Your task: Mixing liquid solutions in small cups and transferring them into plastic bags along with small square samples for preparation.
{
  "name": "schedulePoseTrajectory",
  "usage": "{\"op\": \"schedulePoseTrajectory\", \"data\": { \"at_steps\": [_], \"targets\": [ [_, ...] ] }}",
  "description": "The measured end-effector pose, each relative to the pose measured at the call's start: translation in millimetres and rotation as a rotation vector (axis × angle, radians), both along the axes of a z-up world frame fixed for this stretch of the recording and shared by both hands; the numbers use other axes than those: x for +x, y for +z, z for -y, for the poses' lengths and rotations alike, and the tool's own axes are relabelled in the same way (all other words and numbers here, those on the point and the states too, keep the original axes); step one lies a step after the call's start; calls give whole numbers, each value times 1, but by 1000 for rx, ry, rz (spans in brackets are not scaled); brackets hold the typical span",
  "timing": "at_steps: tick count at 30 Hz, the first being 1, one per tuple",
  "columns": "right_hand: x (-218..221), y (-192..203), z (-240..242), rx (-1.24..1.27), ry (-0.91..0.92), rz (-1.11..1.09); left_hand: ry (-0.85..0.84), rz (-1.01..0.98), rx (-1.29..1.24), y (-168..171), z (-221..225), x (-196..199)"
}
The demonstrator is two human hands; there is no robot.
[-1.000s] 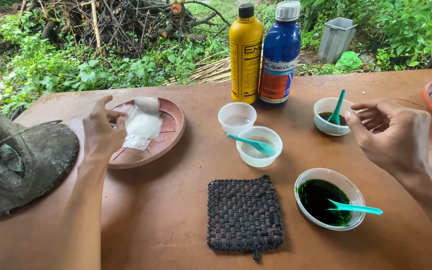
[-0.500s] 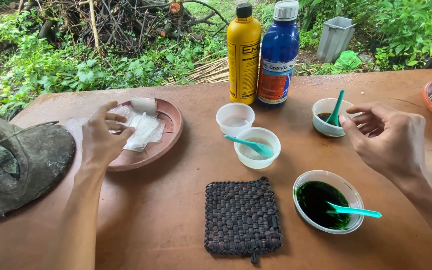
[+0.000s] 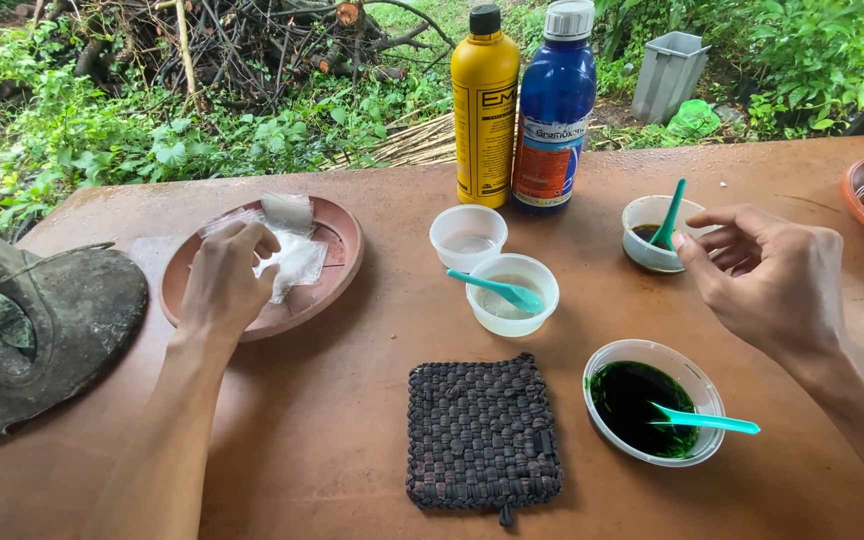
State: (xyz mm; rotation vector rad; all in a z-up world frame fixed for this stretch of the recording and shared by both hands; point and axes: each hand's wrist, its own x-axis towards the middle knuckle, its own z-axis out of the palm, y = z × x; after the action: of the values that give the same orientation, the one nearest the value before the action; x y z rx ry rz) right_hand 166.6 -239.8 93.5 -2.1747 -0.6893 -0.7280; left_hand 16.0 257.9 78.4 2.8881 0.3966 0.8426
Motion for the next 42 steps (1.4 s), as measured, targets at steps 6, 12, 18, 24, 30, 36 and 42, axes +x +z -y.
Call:
{"op": "schedulePoseTrajectory", "data": {
  "at_steps": [6,12,18,24,30,36,42],
  "targets": [
    [-1,2,-1,-6,3,-3,26,-35,-136,8,16,-2],
    [4,-3,1,-36,-23,9,-6,4,-76,2,6,0],
    [8,-5,3,-24,-4,30,-57,281,-16,6,13,-2],
    [17,-11,7,-16,-32,42,-188,542,37,19,38,-9],
    [24,-16,9,-9,-24,49,-177,601,79,23,40,-13],
    [29,-16,13,-9,-39,97,-239,630,0,30,52,-11],
    [33,-14,18,12,-41,90,-393,572,16,48,90,-7]
  ]
}}
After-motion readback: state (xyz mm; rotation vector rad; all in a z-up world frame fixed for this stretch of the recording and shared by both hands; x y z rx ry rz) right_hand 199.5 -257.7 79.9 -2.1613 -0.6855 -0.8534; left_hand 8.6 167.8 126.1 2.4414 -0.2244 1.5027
